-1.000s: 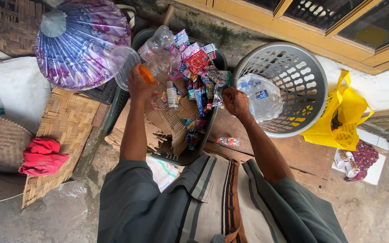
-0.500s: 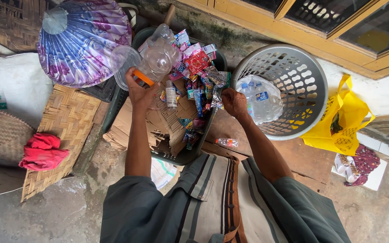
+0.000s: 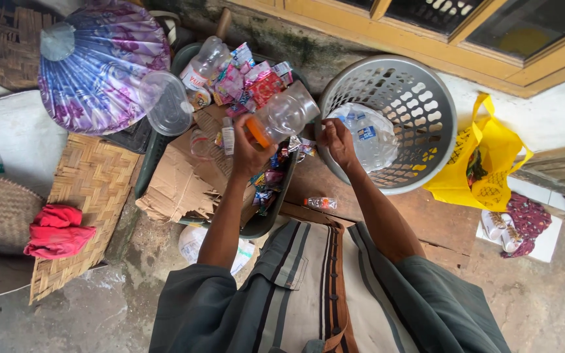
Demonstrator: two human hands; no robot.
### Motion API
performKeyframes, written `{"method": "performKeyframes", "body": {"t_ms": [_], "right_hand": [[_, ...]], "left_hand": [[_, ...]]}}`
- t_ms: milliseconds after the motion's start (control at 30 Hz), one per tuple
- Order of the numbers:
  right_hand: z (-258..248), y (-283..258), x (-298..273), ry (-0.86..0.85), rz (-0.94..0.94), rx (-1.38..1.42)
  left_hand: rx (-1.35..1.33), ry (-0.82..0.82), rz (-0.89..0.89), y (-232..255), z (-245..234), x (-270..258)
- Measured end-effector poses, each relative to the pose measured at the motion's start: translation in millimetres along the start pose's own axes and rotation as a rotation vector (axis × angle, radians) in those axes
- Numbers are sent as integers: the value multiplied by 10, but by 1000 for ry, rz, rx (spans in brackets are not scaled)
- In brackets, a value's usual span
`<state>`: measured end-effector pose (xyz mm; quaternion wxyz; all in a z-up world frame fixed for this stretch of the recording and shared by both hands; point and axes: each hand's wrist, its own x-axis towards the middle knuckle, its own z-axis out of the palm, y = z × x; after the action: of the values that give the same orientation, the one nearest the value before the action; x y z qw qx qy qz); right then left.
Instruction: The recorder sorts plastic bottles, food sachets, and cardboard into different containers.
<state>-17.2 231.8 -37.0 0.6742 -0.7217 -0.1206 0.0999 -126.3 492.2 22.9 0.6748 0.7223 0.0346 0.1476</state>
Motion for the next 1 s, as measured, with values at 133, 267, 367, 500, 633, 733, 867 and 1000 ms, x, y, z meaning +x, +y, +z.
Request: {"method": "performKeyframes", "body": {"t_ms": [133,267,367,500,633,733,867,1000], "right_hand": [[-318,-138,-84,43,49,59],[-624,-275,-160,48,73,159],[-816,-460,-252,39,85,203],[-1040,-643,-390,44,34,133],[-1249,-577,-467,87,59,86],[-1414,-367,-469,111,140,145],[-1586,-297,-491,280,195,73],[-1793,175,-455,483,168,-123]], "left_hand": [[57,-74,32,65,349,-3],[15,-160,36,108,696,37],[46,-215,82,132,937,56],[191,-272,179,174,1212,73],[198,-343,215,164,1432,94],[251,-398,154,88,1545,115],[350,-388,216,-211,1624,88],[471,-369,124,-386,1605,14]]}}
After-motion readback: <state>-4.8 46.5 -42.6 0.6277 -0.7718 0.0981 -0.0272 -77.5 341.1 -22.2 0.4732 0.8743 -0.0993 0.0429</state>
